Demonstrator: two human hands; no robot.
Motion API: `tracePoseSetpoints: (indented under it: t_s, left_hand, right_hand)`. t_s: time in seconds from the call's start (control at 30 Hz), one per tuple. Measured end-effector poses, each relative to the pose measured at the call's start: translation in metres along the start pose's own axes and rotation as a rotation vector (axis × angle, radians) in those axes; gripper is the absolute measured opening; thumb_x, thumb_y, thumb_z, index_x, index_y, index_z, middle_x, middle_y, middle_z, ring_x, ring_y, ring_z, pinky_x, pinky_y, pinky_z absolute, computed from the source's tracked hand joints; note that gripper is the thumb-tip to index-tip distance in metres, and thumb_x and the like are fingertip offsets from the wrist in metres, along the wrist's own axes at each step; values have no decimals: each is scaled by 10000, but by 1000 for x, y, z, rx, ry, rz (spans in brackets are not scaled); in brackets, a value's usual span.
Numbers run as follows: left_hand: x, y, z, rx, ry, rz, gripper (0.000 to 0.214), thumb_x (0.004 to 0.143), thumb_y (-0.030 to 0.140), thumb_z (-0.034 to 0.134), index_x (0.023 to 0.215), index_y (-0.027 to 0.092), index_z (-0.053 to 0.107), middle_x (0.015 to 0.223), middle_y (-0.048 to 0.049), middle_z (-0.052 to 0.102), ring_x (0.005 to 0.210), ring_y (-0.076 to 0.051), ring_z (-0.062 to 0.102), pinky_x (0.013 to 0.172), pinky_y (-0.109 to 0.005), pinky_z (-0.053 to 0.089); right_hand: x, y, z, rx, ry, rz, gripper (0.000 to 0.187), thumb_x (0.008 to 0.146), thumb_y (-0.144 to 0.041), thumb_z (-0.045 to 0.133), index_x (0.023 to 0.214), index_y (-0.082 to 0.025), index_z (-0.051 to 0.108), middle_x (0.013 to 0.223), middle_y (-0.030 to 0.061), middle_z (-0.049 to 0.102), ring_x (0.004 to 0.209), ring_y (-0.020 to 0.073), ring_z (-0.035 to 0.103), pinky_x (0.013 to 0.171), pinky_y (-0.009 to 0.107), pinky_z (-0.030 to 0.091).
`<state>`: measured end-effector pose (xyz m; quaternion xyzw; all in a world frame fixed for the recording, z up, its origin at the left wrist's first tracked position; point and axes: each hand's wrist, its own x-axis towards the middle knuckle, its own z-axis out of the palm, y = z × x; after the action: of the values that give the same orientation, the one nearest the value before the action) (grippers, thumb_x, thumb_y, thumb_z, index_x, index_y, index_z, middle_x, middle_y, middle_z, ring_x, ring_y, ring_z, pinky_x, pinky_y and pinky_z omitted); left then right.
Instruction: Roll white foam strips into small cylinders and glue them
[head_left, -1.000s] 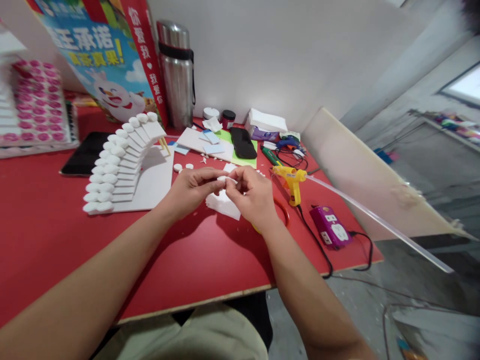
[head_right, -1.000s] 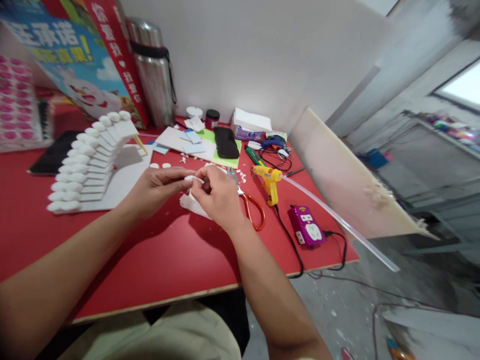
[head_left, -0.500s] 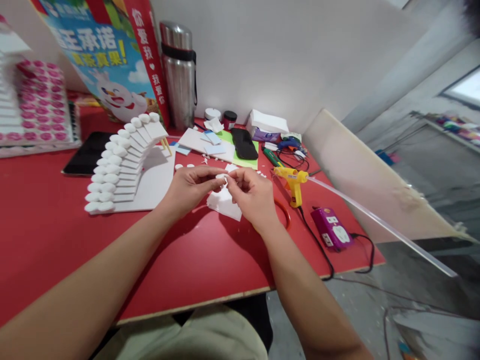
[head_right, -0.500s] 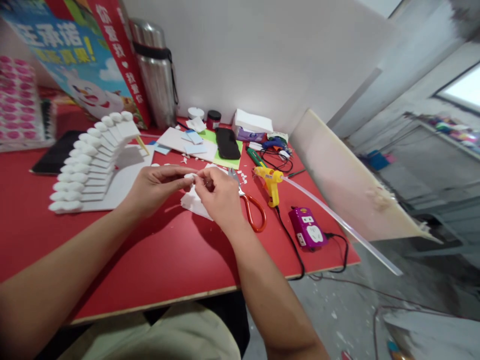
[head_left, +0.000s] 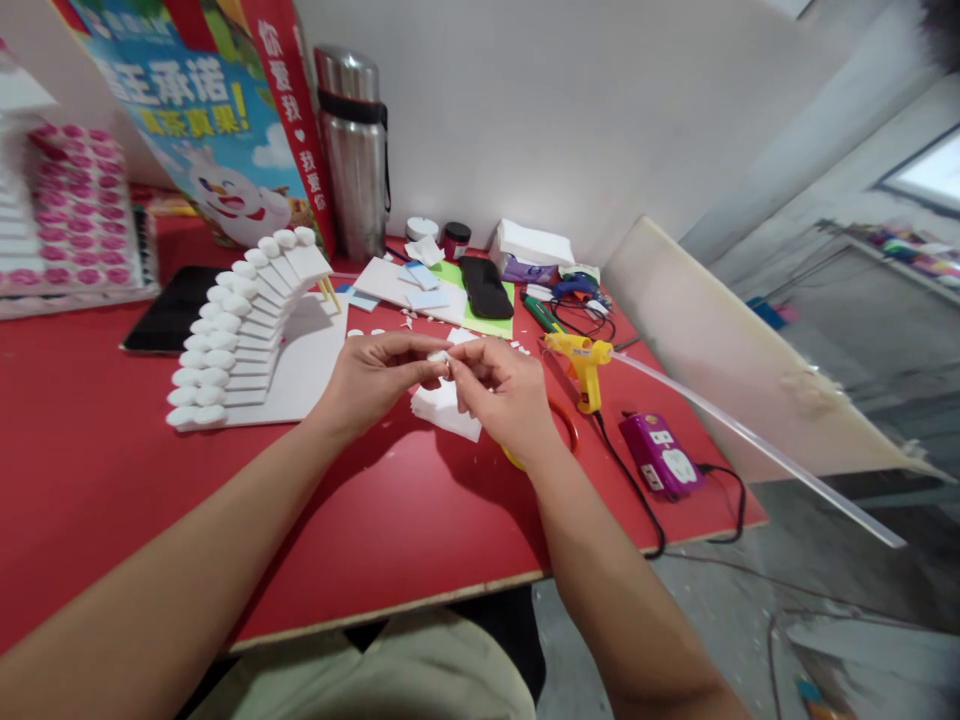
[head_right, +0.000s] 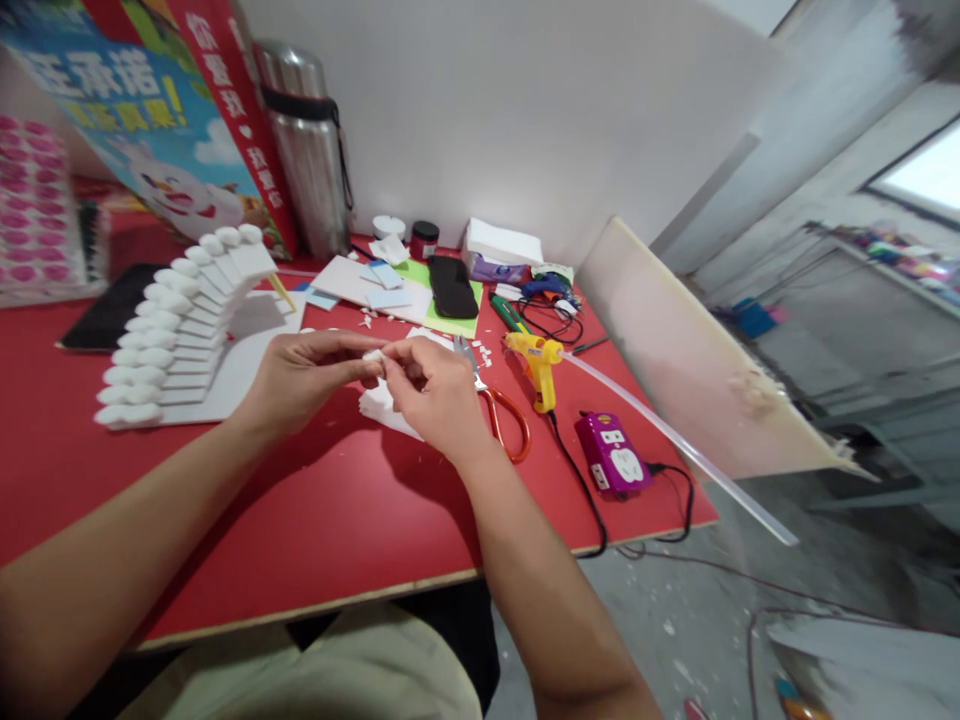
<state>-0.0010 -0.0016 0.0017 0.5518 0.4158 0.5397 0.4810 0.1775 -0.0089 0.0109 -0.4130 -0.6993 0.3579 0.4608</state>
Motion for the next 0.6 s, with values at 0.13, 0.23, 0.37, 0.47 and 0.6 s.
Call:
tracePoseSetpoints:
  t_s: [0.13,0.23,0.37,0.47,0.6]
  left_hand:
    - [0,-2,-3,40,16,17,200,735,318,884,893,199,853,776,-49,800,655,-184,700,617,-300,575]
    - [-1,-3,-3,50,38,38,154,747,308,878,867,220,841,775,-39,793,670,-191,700,623,-312,570]
    - [0,-4,-3,74,34,89,176,738,334,894,827,201,820,786,-44,784,708,-187,693,653,-302,557]
    - [1,-5,-3,96,19,126,189,746,347,888,812,185,815,788,-48,782,726,-180,687,673,-288,545]
    - [2,-2,-4,92,-7,93,196,719,334,896,801,176,814,779,-51,781,704,-176,672,655,-284,523]
  right_hand:
    - [2,-1,-1,71,-24,67,119,877,-293,685,971,-221,680,683,-32,656,535,114,597,500,253,471]
    - [4,-3,-3,184,-47,145,184,834,-301,714,995,-218,679,710,-37,671,516,102,576,460,238,455]
    - [6,-3,-3,214,-48,150,153,855,-335,717,942,-222,660,693,-44,662,482,89,554,446,233,444]
    - [6,-2,-3,161,-48,99,140,888,-346,713,928,-224,657,689,-48,649,477,86,554,456,234,445]
    - [6,2,-4,8,-28,30,125,934,-341,686,902,-225,649,717,-35,649,505,90,560,499,242,462]
